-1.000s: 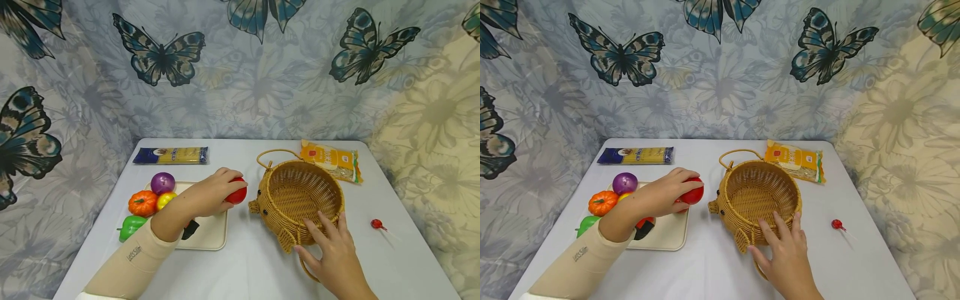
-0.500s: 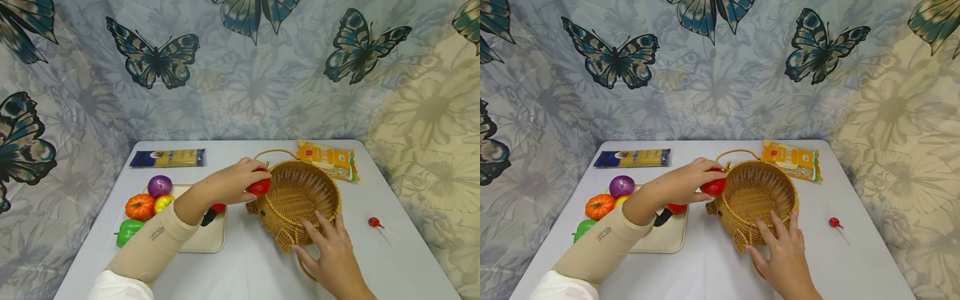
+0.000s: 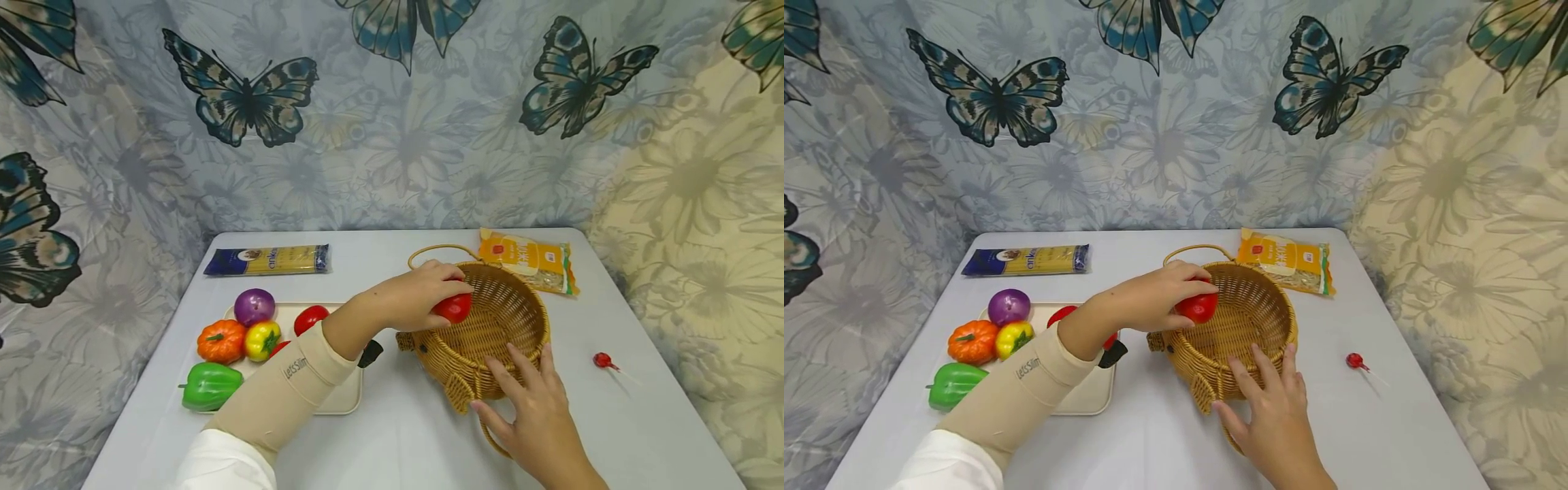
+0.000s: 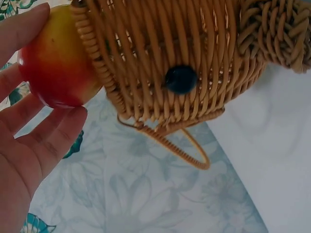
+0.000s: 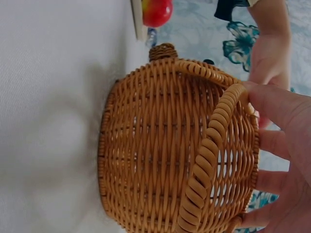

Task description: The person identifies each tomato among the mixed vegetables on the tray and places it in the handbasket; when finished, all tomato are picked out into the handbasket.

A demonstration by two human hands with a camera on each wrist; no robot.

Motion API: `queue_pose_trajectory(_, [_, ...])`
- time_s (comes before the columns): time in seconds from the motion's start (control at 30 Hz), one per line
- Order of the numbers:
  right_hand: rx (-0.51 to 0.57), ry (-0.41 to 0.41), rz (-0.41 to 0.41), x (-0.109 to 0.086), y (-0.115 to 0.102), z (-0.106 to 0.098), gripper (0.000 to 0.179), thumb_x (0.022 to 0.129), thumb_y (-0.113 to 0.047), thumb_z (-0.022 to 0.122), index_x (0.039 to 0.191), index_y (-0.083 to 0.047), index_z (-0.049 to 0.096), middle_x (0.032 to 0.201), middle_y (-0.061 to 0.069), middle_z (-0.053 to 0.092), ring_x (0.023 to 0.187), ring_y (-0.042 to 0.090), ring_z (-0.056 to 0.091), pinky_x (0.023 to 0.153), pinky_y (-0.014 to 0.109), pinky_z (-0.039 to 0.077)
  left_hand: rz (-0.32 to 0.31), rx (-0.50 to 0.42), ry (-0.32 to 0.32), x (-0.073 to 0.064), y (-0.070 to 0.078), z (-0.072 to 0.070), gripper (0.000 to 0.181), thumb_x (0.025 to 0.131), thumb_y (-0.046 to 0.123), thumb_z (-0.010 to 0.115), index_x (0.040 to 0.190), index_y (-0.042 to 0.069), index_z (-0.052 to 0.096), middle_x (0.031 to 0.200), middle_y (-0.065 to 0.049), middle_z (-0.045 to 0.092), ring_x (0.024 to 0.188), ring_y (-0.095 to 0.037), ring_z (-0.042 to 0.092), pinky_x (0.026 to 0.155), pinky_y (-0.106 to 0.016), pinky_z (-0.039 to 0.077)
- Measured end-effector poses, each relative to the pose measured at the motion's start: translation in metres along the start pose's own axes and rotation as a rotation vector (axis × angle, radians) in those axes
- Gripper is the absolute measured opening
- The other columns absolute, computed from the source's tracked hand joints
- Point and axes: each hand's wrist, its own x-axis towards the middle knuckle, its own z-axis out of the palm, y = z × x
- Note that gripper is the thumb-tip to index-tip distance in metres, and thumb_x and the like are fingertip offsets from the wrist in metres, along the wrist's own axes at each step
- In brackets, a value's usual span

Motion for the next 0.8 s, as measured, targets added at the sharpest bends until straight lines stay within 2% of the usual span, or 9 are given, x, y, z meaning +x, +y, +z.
queue_pose_trajectory(0.3, [0.001,0.024,-0.022,-0.002,0.002,0.001,0.067,0.069,-0.039,0.093,0.127,-0.013,0.072,0.141,0.024,0.057,0.135,0.073,0.028,0.086,0.085,0.038,-0.032,0.022,-0.066,0.016,0.003,0.016,0.064,0.096,0.038,0.071,0.154,0.027,0.046,0.152,0.0,0.044,0.137,-0.019,0.042,0.105,-0.034,0.05])
queue_pose_trajectory(0.57, [0.002,0.023,-0.018,-0.002,0.0,0.001,0.067,0.069,-0.038,0.093,0.127,-0.013,0.072,0.14,0.024,0.057,0.135,0.073,0.028,0.086,0.085,0.038,-0.039,0.008,-0.084,0.015,0.003,0.023,0.066,0.096,0.04,0.07,0.155,0.028,0.043,0.154,0.001,0.044,0.137,-0.018,0.044,0.104,-0.033,0.051])
queue_pose_trajectory(0.67, [0.001,0.022,-0.016,-0.002,0.0,0.0,0.067,0.069,-0.039,0.093,0.127,-0.014,0.072,0.141,0.024,0.057,0.135,0.073,0.028,0.086,0.086,0.038,-0.036,0.015,-0.087,0.013,0.003,0.022,0.068,0.098,0.043,0.068,0.158,0.028,0.039,0.156,0.002,0.042,0.142,-0.018,0.04,0.11,-0.033,0.046])
queue_pose_trajectory(0.8, [0.002,0.014,-0.009,-0.002,0.0,0.0,0.067,0.07,-0.04,0.092,0.128,-0.014,0.072,0.141,0.023,0.057,0.136,0.073,0.028,0.086,0.086,0.038,-0.021,0.046,-0.088,0.009,0.003,0.017,0.069,0.099,0.044,0.066,0.159,0.028,0.036,0.159,0.002,0.039,0.147,-0.02,0.035,0.125,-0.039,0.028])
